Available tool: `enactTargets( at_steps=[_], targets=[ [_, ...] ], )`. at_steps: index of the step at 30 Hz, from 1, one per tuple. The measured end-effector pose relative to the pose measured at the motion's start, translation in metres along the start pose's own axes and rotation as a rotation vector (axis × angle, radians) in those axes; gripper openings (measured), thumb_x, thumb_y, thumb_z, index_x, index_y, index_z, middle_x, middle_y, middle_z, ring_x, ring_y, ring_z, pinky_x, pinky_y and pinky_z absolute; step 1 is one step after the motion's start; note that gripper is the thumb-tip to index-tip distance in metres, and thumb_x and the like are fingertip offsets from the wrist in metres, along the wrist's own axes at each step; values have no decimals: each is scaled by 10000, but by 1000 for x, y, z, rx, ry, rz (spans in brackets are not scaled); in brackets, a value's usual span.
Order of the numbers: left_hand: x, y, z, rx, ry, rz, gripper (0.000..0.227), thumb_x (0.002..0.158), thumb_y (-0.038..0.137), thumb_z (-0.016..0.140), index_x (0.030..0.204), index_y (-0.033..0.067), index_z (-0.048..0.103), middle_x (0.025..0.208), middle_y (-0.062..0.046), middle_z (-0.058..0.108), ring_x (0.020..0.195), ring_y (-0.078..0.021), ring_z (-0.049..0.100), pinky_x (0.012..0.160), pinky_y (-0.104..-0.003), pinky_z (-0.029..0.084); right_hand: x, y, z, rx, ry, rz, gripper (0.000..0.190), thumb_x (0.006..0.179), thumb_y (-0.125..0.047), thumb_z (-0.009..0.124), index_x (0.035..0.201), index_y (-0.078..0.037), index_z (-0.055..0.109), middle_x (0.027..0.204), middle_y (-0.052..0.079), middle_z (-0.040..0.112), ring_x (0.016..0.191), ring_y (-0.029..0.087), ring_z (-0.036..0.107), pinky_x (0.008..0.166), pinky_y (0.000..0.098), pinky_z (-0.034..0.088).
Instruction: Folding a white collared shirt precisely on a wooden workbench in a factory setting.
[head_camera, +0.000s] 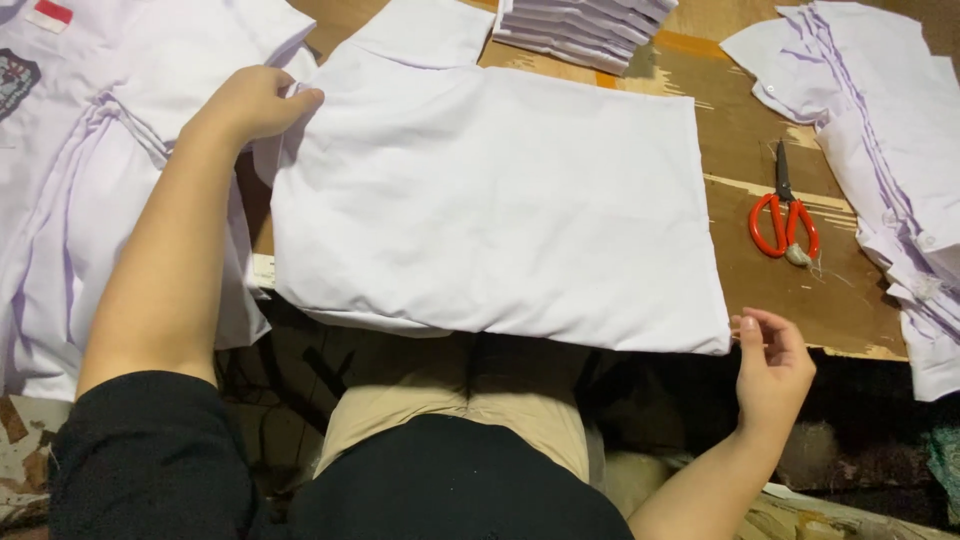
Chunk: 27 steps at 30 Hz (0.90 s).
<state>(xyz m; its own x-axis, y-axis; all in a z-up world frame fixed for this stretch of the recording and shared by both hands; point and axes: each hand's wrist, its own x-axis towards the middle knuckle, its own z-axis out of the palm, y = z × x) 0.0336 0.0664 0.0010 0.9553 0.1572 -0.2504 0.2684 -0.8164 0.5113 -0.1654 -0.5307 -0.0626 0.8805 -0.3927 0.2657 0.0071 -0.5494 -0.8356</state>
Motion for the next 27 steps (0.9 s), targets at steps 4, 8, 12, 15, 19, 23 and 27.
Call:
enactTargets(
  at_steps=[4, 8, 12, 15, 19, 23, 27],
  targets=[
    [-1, 6, -7, -153, -111, -62, 477, 972, 479, 586, 753, 148, 321, 699, -14, 303, 610, -201, 287, 553, -350, 202, -2, 17, -5, -18, -3, 78, 114, 1126, -132, 612, 1163, -40, 669, 1054, 103, 708, 983, 167, 662, 911, 306, 530],
    [19, -15, 2, -264, -94, -89, 304, 952, 483, 669, 1008, 190, 613, 728, 11, 451, 576, -157, 348, 501, -325, 229, 8, 31, -6, 23, -5, 47, 96, 1131, -92, 604, 1146, -18, 664, 1022, 122, 700, 933, 180, 670, 913, 300, 548],
    [63, -38, 35, -125, -14, -132, 235, 913, 348, 677, 933, 116, 709, 1074, -59, 673, 995, -280, 584, 853, -388, 416, 30, 2, 0, -28, -22, 45, 103, 1131, -118, 598, 1150, -48, 672, 1037, 82, 716, 955, 151, 670, 888, 301, 551],
    [88, -41, 60, 513, 78, 9, 431, 1007, 397, 428, 1110, 113, 736, 1104, -131, 747, 1069, -409, 669, 859, -522, 443, 52, -26, 6, -119, -63, 58, 116, 1114, -133, 585, 1151, -66, 672, 1054, 73, 712, 1022, 174, 665, 934, 330, 529],
    [97, -14, 65, 600, 148, 47, 482, 1015, 331, 399, 1209, -28, 656, 1190, -203, 674, 1109, -414, 612, 954, -572, 376, 105, -42, 26, -183, -138, -68, 129, 1079, -164, 606, 1102, -69, 690, 1046, 36, 704, 961, 153, 633, 879, 318, 518],
    [143, -8, 64, 282, 116, -99, 615, 1092, 473, 358, 1183, -69, 634, 1081, -221, 686, 1008, -430, 643, 769, -547, 515, 174, -60, 71, -278, -261, -36, 191, 1015, -259, 596, 1076, -116, 706, 1068, 8, 717, 980, 167, 638, 869, 347, 499],
    [182, -4, 79, 266, 217, -99, 535, 1056, 474, 469, 1125, -25, 652, 1071, -188, 693, 1003, -438, 651, 777, -540, 503, 252, -5, 133, -353, -273, -27, 210, 983, -289, 589, 1060, -118, 684, 998, 35, 726, 914, 199, 663, 829, 377, 494]
  ],
)
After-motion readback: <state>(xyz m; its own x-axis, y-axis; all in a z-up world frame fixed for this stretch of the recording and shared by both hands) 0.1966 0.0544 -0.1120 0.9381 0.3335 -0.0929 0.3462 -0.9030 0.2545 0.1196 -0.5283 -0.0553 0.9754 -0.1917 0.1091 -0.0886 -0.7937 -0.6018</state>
